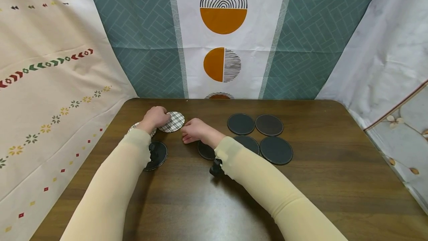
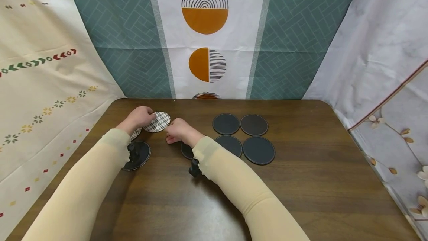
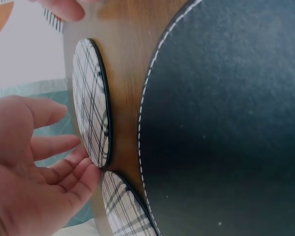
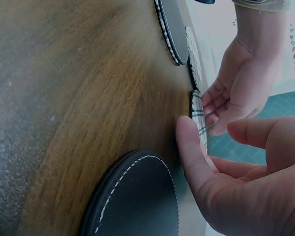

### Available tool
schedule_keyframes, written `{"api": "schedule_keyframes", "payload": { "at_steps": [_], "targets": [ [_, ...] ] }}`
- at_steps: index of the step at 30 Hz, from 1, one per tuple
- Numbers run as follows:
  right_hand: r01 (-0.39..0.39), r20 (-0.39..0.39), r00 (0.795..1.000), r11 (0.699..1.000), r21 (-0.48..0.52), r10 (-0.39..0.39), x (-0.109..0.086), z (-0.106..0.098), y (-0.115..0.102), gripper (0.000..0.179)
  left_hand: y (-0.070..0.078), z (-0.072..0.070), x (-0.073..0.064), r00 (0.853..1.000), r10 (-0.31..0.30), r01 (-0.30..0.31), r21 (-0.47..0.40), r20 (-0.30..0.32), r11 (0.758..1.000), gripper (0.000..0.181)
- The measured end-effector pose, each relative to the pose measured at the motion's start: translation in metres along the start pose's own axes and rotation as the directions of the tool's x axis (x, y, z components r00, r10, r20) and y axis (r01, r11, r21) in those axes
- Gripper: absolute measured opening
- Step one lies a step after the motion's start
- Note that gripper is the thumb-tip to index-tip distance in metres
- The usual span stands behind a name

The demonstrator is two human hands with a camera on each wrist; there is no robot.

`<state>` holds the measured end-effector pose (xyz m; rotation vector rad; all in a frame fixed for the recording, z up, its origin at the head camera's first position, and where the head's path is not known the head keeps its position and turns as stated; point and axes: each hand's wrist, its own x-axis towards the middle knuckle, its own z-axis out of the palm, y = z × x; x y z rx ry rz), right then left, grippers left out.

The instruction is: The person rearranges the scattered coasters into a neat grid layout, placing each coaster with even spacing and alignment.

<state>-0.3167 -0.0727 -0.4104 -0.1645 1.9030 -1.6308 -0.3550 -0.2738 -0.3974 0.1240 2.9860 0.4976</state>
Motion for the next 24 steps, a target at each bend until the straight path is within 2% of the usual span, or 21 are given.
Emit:
{"api": "schedule_keyframes", "payload": {
  "at_steps": [10, 18, 24],
  "targets": [
    [-0.018, -0.048, 0.999, 0.999, 0.027, 0.019, 0.0024, -0.0027, -0.0008, 0.035, 0.0074, -0.0006, -0.0067, 0.999, -0.030, 0.031, -0.024, 0.040, 0.999, 0.044],
    [-0.065, -0.040, 0.997, 0.992, 0.109, 0.070, 0.0032, -0.0055, -0.0033, 0.038, 0.0083, -0.0001, -0.0077, 0.997, -0.033, 0.035, -0.025, 0.063, 0.999, 0.042],
    [-0.073, -0.041, 0.996, 0.988, 0.136, 0.079, 0.0007, -0.0065, -0.0052, 0.040, 0.0082, -0.0002, -0.0100, 0.997, -0.046, 0.048, -0.045, 0.062, 0.998, 0.040]
  ]
}}
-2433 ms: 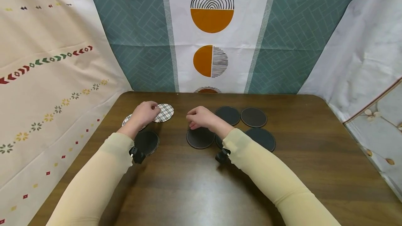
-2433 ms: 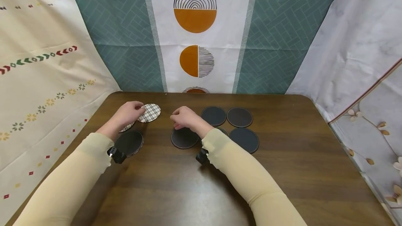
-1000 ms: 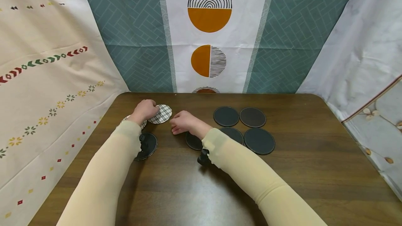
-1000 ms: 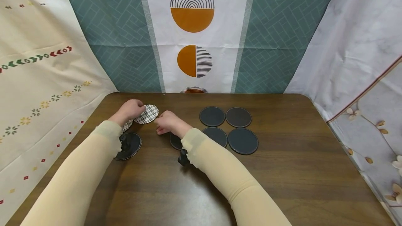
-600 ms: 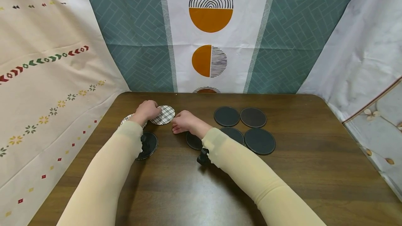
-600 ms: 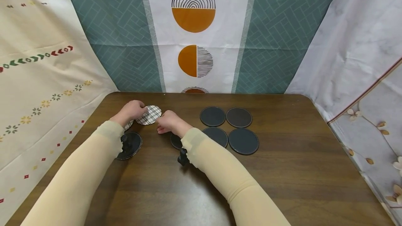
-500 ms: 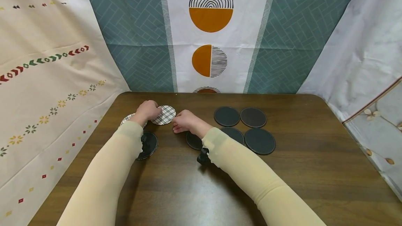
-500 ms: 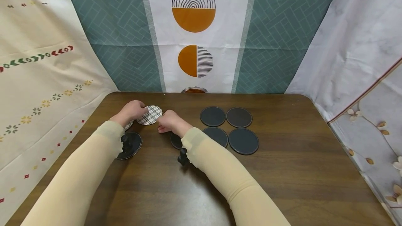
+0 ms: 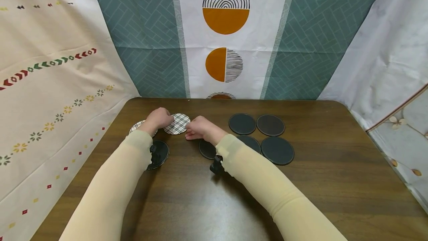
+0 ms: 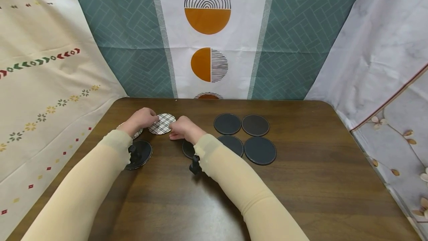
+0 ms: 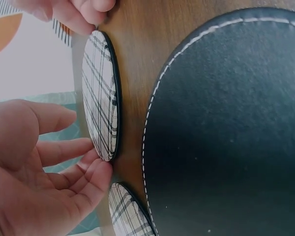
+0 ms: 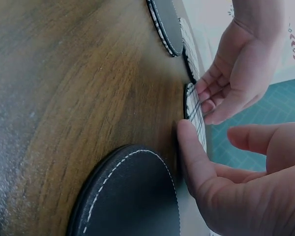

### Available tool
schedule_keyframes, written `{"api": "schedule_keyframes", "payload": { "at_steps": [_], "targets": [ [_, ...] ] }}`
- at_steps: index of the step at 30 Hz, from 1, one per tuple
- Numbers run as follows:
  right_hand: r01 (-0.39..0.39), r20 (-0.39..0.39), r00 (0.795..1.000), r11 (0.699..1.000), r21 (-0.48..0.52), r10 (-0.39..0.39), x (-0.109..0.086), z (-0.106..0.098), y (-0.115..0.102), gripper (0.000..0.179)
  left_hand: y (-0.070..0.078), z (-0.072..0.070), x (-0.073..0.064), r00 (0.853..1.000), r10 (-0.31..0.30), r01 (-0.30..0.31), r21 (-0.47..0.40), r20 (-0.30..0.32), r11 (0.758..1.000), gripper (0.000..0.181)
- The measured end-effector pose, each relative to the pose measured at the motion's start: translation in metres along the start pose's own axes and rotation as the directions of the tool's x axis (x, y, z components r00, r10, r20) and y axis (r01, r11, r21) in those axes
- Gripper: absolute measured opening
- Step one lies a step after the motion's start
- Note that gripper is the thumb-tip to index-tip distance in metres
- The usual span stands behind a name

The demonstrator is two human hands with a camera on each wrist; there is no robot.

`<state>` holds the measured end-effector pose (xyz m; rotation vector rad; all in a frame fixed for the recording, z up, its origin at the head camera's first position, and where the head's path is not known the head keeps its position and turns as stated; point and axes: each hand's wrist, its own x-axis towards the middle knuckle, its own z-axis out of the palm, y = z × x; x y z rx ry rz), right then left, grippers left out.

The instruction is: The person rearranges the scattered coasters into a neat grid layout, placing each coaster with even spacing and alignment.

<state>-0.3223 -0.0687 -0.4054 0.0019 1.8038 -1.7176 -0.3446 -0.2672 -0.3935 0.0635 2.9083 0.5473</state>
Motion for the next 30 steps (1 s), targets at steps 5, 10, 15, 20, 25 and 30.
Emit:
{"api": "schedule_keyframes", "payload": {
  "at_steps": [5, 10, 15, 20, 25, 30],
  "targets": [
    [-0.009, -0.003, 1.000, 0.997, 0.073, 0.009, 0.002, -0.003, 0.002, 0.042, 0.000, 0.000, -0.003, 1.000, -0.008, 0.008, -0.029, 0.003, 1.000, 0.039],
    [0.003, -0.030, 1.000, 0.992, 0.127, 0.001, 0.004, 0.000, 0.004, 0.041, 0.002, -0.004, -0.010, 1.000, -0.029, 0.030, -0.094, 0.004, 0.995, 0.040],
    [0.041, -0.073, 0.997, 0.993, 0.111, -0.033, 0.002, 0.001, 0.002, 0.043, 0.001, -0.005, -0.013, 0.999, -0.048, 0.046, -0.188, -0.004, 0.981, 0.041],
    [0.067, -0.090, 0.994, 0.990, 0.125, -0.056, 0.000, -0.002, 0.000, 0.041, -0.001, -0.004, -0.011, 0.999, -0.052, 0.046, -0.264, -0.014, 0.963, 0.046],
    [0.080, -0.063, 0.995, 0.988, 0.134, -0.073, -0.004, -0.009, -0.004, 0.039, 0.004, -0.004, -0.012, 0.999, -0.045, 0.035, -0.319, -0.024, 0.947, 0.044],
    [0.085, -0.045, 0.996, 0.992, 0.096, -0.081, -0.011, -0.022, -0.007, 0.045, 0.011, -0.003, -0.018, 0.998, -0.052, 0.040, -0.398, -0.020, 0.917, 0.042]
  ]
}}
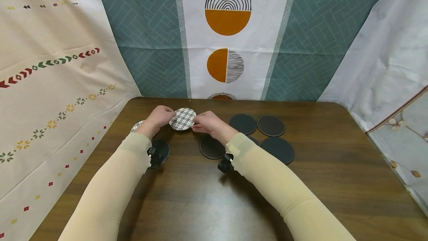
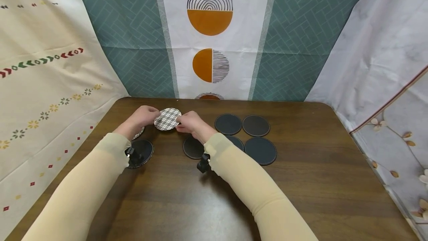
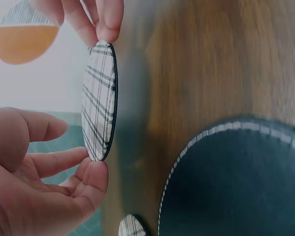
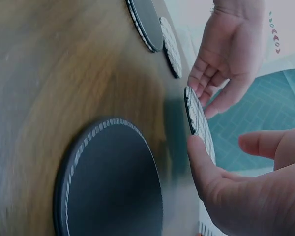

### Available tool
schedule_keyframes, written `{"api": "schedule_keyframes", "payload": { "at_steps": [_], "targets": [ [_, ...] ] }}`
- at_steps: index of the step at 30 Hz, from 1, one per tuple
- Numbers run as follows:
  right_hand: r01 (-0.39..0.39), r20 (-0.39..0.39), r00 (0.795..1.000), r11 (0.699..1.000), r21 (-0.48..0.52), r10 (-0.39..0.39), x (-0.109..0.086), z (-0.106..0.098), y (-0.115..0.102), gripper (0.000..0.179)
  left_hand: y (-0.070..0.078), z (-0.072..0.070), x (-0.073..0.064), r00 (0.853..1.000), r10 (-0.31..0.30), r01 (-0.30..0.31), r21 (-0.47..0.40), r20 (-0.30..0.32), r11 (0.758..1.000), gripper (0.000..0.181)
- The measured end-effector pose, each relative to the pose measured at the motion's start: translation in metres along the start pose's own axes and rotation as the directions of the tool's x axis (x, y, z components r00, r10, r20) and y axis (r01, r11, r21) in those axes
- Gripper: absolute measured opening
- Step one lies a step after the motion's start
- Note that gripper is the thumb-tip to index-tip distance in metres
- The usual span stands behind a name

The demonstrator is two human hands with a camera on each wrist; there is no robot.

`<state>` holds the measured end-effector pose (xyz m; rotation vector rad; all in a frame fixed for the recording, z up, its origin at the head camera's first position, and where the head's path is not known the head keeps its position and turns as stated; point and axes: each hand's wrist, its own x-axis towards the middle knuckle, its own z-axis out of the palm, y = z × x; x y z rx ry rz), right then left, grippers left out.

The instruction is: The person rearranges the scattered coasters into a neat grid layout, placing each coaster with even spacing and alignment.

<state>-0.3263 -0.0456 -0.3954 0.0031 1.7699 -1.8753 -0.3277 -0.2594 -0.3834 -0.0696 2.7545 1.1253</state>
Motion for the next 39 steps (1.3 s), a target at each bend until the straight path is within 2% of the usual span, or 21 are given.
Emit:
{"api": "schedule_keyframes", "payload": {
  "at_steps": [5, 15, 26, 39],
  "targets": [
    [0.012, 0.020, 1.000, 0.999, -0.033, -0.011, -0.008, -0.016, -0.003, 0.052, 0.009, 0.005, -0.004, 1.000, 0.008, -0.007, -0.064, 0.017, 0.998, 0.043],
    [0.030, 0.023, 0.999, 0.999, -0.043, -0.029, -0.021, -0.050, -0.007, 0.051, 0.024, 0.020, -0.005, 0.996, 0.032, -0.016, -0.183, 0.087, 0.983, 0.047],
    [0.042, 0.015, 0.999, 0.993, -0.110, -0.041, -0.037, -0.078, -0.012, 0.050, 0.044, 0.038, 0.000, 0.993, 0.064, -0.040, -0.237, 0.095, 0.971, 0.044],
    [0.011, -0.035, 0.999, 0.993, -0.115, -0.016, -0.036, -0.101, -0.011, 0.049, 0.057, 0.058, 0.002, 0.991, 0.068, -0.033, -0.293, 0.111, 0.955, 0.044]
  ]
}}
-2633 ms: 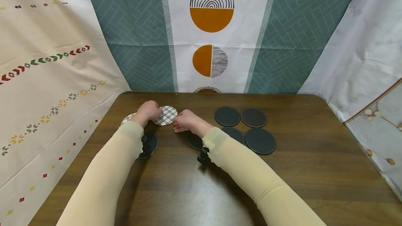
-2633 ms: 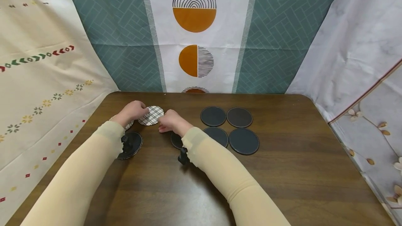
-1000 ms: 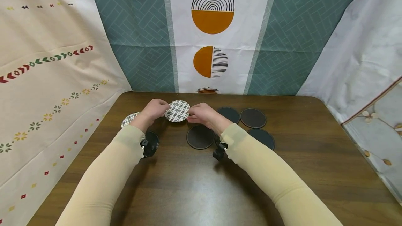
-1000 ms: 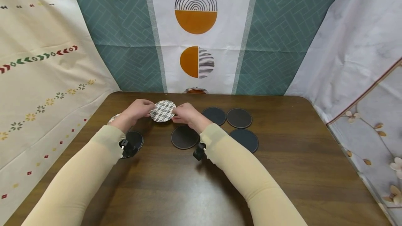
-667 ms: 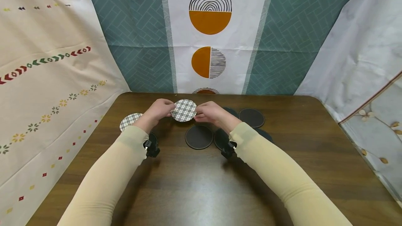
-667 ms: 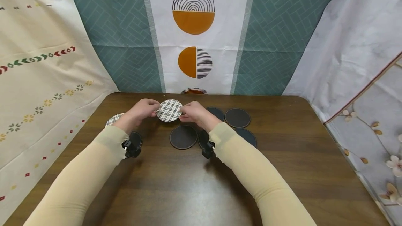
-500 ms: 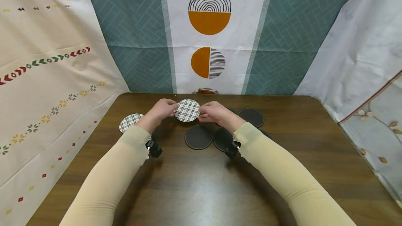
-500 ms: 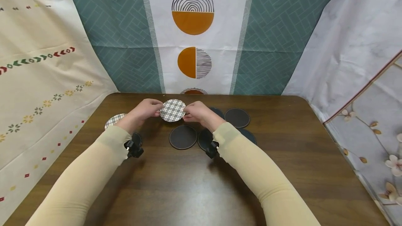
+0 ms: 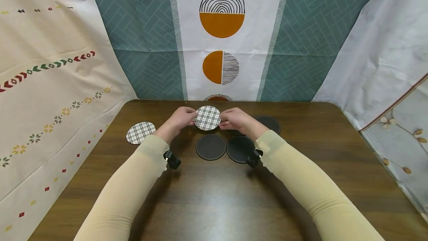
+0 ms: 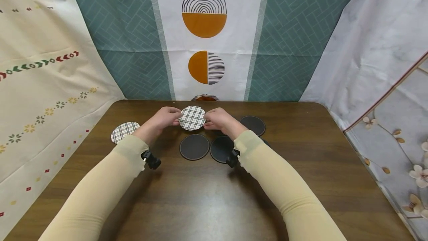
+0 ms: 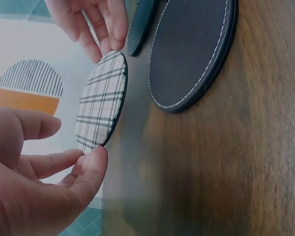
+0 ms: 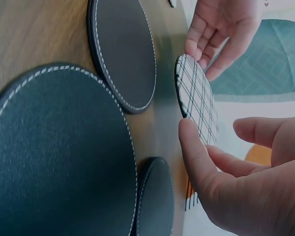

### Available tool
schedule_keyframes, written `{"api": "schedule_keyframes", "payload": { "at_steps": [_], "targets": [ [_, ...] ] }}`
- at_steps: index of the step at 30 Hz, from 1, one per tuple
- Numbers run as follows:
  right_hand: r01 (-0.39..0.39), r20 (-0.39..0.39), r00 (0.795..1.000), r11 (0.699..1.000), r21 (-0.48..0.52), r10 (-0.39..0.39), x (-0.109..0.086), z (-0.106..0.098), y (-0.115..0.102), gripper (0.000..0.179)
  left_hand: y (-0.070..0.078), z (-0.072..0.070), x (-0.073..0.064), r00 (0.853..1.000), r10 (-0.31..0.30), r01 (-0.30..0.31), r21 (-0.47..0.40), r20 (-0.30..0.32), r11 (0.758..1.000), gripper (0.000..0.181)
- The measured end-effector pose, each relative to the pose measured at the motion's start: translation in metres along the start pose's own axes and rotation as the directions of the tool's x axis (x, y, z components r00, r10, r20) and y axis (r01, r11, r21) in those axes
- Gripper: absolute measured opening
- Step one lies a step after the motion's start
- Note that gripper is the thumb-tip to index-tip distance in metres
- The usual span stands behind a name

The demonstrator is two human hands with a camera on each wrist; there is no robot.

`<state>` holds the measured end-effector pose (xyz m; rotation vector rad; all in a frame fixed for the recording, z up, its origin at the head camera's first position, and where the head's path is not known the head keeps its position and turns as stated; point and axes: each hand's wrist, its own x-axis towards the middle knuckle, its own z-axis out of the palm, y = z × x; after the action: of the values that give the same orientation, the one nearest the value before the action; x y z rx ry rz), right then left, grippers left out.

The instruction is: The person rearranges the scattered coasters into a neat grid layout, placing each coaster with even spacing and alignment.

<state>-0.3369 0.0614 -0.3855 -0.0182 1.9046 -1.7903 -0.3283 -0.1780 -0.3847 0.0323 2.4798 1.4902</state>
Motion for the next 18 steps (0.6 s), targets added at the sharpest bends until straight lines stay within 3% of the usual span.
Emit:
{"api": "schedule_keyframes", "payload": {
  "at_steps": [18],
  "targets": [
    [-0.061, -0.002, 0.998, 0.998, -0.015, 0.061, 0.010, -0.009, 0.007, 0.049, -0.008, 0.017, 0.014, 1.000, -0.013, 0.013, -0.016, 0.001, 1.000, 0.042]
  ]
}}
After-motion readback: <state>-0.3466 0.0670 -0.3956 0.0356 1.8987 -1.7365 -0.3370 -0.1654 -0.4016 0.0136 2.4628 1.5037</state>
